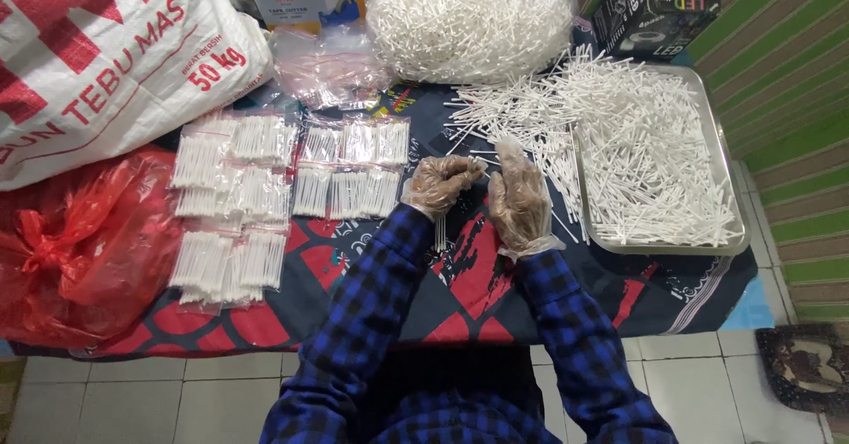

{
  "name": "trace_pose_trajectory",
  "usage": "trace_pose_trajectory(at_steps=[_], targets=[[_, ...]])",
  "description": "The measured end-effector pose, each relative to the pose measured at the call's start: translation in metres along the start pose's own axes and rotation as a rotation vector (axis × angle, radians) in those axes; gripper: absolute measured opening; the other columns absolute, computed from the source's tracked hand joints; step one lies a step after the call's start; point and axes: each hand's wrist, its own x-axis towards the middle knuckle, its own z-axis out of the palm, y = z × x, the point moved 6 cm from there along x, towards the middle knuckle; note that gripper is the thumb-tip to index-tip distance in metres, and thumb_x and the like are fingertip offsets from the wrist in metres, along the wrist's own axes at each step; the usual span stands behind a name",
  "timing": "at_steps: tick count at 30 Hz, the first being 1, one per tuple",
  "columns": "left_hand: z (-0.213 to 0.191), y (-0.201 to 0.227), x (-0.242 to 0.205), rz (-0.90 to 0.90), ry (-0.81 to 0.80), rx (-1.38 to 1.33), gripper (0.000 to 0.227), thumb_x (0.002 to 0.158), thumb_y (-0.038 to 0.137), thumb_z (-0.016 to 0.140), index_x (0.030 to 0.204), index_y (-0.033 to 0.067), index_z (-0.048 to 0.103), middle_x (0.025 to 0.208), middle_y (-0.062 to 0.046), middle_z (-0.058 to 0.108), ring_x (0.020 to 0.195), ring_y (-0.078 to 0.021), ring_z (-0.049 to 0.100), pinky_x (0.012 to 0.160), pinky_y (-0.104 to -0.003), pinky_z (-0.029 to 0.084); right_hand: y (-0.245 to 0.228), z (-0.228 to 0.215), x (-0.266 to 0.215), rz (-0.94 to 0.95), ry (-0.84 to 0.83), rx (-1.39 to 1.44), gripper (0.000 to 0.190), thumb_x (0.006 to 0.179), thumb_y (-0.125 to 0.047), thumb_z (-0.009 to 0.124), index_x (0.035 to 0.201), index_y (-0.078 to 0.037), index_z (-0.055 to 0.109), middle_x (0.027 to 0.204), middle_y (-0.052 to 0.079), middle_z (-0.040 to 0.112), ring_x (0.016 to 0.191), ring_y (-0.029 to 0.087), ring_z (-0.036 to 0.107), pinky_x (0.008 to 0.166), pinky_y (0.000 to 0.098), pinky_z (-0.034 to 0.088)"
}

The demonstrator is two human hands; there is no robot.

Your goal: The person bundles white cotton swabs together into small groups and places them into clear plastic bags by hand while wearing gloves.

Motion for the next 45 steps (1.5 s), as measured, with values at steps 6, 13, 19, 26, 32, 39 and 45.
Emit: trace_pose_trajectory(at_steps=[6, 13, 19, 26, 32, 39, 45], targets=[[0.005, -0.03, 0.007, -0.056, -0.095, 0.259, 0.018, 0.077, 0.01, 0.074, 0.089, 0.0207, 0.082, 0.063, -0.002, 0.069, 0.055, -0.011, 0.064, 0.054, -0.024, 0.053, 0.004, 0.011, -0.007, -0.179, 0.031, -0.053, 0.024, 0.093, -0.005, 0.065, 0.114, -0.006, 0.078, 0.123, 0.019, 0.072, 0.118, 0.036, 0.067, 0.104, 0.0433, 0.05], [0.003, 0.004, -0.004, -0.192, -0.089, 0.439, 0.016, 0.079, 0.021, 0.075, 0.091, 0.0289, 0.081, 0.066, 0.0, 0.07, 0.06, -0.0165, 0.068, 0.061, -0.028, 0.057, -0.004, 0.004, 0.002, -0.209, 0.057, -0.009, 0.026, 0.091, -0.004, 0.065, 0.112, -0.005, 0.079, 0.118, 0.019, 0.074, 0.115, 0.036, 0.068, 0.108, 0.0467, 0.049], [0.008, 0.043, -0.018, 0.034, -0.048, 0.455, 0.023, 0.079, 0.007, 0.073, 0.093, 0.0232, 0.081, 0.078, -0.005, 0.075, 0.078, -0.0263, 0.074, 0.066, -0.036, 0.062, 0.0, -0.005, 0.004, -0.028, -0.021, 0.129, 0.007, 0.09, -0.012, 0.077, 0.096, -0.011, 0.08, 0.1, 0.007, 0.077, 0.101, 0.026, 0.073, 0.093, 0.0378, 0.058], [0.009, 0.027, -0.028, 0.28, -0.078, 0.524, 0.018, 0.085, 0.015, 0.076, 0.098, 0.0277, 0.077, 0.082, -0.003, 0.073, 0.081, -0.0306, 0.072, 0.069, -0.04, 0.056, 0.017, 0.004, -0.019, 0.025, -0.049, 0.116, 0.006, 0.089, -0.011, 0.079, 0.093, -0.015, 0.076, 0.092, 0.001, 0.074, 0.092, 0.022, 0.074, 0.081, 0.0305, 0.06], [-0.045, -0.014, -0.037, 0.35, -0.068, 0.691, 0.018, 0.087, 0.02, 0.073, 0.104, 0.027, 0.074, 0.094, 0.0, 0.071, 0.093, -0.0264, 0.067, 0.081, -0.041, 0.049, -0.036, -0.014, -0.019, -0.05, 0.026, 0.007, 0.003, 0.094, -0.008, 0.073, 0.096, -0.009, 0.074, 0.087, 0.009, 0.071, 0.084, 0.029, 0.072, 0.07, 0.0355, 0.06], [-0.107, -0.065, -0.116, 0.45, -0.062, 0.875, 0.021, 0.09, 0.026, 0.07, 0.111, 0.0262, 0.071, 0.106, 0.002, 0.069, 0.105, -0.0223, 0.063, 0.092, -0.042, 0.043, -0.091, -0.002, -0.056, -0.304, 0.3, -0.637, 0.023, 0.106, -0.016, 0.049, 0.091, -0.012, 0.066, 0.075, -0.002, 0.06, 0.053, 0.012, 0.052, 0.047, 0.0209, 0.044], [-0.109, -0.119, -0.136, 0.531, -0.034, 1.042, 0.025, 0.093, 0.031, 0.067, 0.118, 0.0255, 0.068, 0.117, 0.004, 0.067, 0.116, -0.0182, 0.058, 0.104, -0.043, 0.037, -0.077, 0.004, -0.083, -0.397, -0.104, -0.141, 0.013, 0.092, -0.011, 0.066, 0.103, -0.009, 0.073, 0.1, 0.011, 0.072, 0.085, 0.026, 0.073, 0.067, 0.0316, 0.061]])
